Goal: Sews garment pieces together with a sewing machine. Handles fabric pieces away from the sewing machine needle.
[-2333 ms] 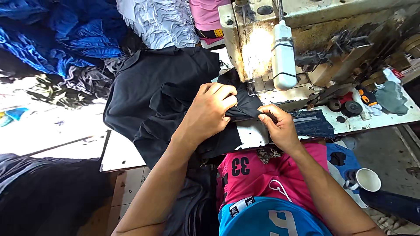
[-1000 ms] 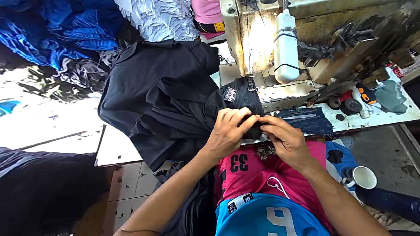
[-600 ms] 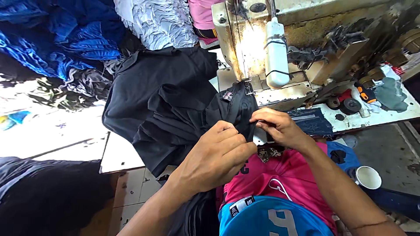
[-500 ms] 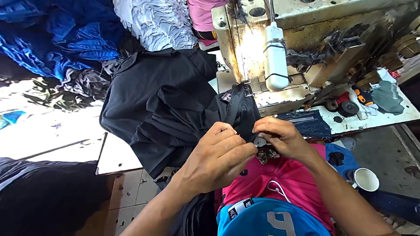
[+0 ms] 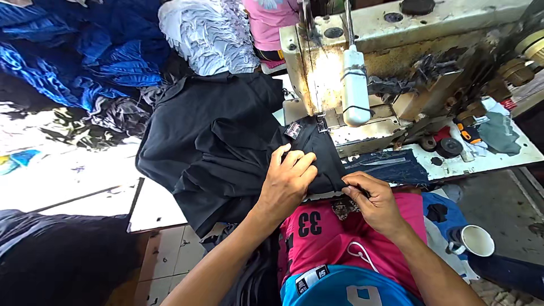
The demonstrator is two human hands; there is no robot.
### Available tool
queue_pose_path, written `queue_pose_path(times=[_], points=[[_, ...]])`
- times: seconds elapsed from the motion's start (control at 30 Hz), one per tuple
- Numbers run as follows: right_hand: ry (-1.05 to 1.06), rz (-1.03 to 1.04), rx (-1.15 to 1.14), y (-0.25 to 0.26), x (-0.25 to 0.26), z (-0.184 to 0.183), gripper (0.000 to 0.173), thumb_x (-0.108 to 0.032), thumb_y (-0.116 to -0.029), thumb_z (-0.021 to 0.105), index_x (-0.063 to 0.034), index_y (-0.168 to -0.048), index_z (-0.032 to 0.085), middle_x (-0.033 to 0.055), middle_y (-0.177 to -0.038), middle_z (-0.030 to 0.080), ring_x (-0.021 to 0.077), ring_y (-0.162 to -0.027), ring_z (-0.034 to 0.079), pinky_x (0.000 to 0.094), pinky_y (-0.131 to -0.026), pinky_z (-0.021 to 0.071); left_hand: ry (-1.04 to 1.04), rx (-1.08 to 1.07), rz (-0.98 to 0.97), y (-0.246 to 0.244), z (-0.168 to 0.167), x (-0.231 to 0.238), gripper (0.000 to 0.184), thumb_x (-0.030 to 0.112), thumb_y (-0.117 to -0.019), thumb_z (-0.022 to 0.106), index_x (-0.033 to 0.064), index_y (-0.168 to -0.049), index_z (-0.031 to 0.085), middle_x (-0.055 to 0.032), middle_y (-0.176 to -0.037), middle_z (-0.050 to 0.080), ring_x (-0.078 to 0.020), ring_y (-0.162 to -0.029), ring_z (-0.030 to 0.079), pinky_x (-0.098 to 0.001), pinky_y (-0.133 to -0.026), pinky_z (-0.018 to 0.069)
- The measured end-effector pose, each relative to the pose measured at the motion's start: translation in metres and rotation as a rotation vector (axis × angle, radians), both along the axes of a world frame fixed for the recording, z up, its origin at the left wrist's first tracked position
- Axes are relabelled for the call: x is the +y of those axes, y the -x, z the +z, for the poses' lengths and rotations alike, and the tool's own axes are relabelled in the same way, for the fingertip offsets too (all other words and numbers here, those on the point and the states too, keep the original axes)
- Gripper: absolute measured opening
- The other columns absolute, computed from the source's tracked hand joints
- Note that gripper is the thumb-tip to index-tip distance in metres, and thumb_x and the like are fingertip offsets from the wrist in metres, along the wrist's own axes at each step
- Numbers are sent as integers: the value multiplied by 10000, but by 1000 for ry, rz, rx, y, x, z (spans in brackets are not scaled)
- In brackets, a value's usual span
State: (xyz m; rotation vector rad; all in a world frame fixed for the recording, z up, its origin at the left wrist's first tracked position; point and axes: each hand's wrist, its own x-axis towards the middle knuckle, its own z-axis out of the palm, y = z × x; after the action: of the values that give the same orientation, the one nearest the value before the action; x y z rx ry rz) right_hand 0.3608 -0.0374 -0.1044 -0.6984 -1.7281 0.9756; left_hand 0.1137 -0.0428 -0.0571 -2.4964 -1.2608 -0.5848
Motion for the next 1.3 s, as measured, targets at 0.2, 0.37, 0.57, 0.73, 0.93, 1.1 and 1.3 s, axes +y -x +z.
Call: queue_pose_path(times=[0.2, 0.37, 0.57, 0.73, 0.93, 1.1, 1.3], points=[[44, -9, 20, 1, -1, -7, 145, -78, -1005, 630, 1, -1051, 742, 81, -1048, 725, 92, -858, 684, 232, -725, 591, 32, -4, -18, 2, -9, -1, 188, 21, -936, 577, 87, -1003, 740, -52, -1194, 724, -249, -1101, 681, -577, -1106, 409], [69, -17, 42, 1, -1, -10, 144, -80, -1000, 637, 0, -1054, 744, 77, -1040, 727, 90, -822, 681, 228, -687, 588, 32, -10, -14, -1, -8, 0, 222, 12, -931, 575, 99, -1042, 747, -44, -1164, 722, -247, -1073, 675, -578, -1091, 410], [72, -11, 59, 2, 0, -10, 142, -69, -997, 634, 7, -1051, 741, 85, -1048, 728, 99, -846, 688, 237, -696, 594, 35, -29, -22, -1, -7, 0, 206, 3, -931, 585, 96, -1025, 743, -48, -1124, 728, -256, -1049, 678, -583, -1085, 416], [76, -13, 79, 2, -1, -11, 139, -63, -991, 644, 14, -1052, 742, 90, -1045, 730, 110, -869, 693, 244, -714, 598, 34, -31, -29, 0, -8, -1, 190, 15, -942, 581, 90, -1011, 741, -53, -1112, 728, -259, -1052, 677, -589, -1092, 407], [77, -27, 74, 2, -3, -7, 141, -64, -991, 644, 14, -1049, 747, 92, -1044, 735, 118, -888, 700, 252, -739, 604, 32, -27, -43, 0, -3, -1, 170, 10, -938, 582, 81, -973, 732, -65, -1096, 727, -267, -1041, 675, -588, -1090, 407], [65, -34, 89, 3, -3, -6, 140, -57, -987, 645, 25, -1040, 745, 96, -1032, 738, 125, -907, 702, 269, -798, 606, 31, -5, -61, 2, -1, 1, 164, 9, -944, 584, 72, -979, 732, -72, -1104, 725, -270, -1045, 674, -590, -1091, 403], [86, -87, 116, 13, 5, -4, 114, -44, -974, 655, 14, -1017, 743, 76, -985, 734, 107, -835, 689, 257, -738, 599, 4, 20, -79, 8, 8, 19, 176, 4, -958, 563, 69, -962, 726, -82, -1105, 720, -286, -1043, 665, -591, -1080, 403]])
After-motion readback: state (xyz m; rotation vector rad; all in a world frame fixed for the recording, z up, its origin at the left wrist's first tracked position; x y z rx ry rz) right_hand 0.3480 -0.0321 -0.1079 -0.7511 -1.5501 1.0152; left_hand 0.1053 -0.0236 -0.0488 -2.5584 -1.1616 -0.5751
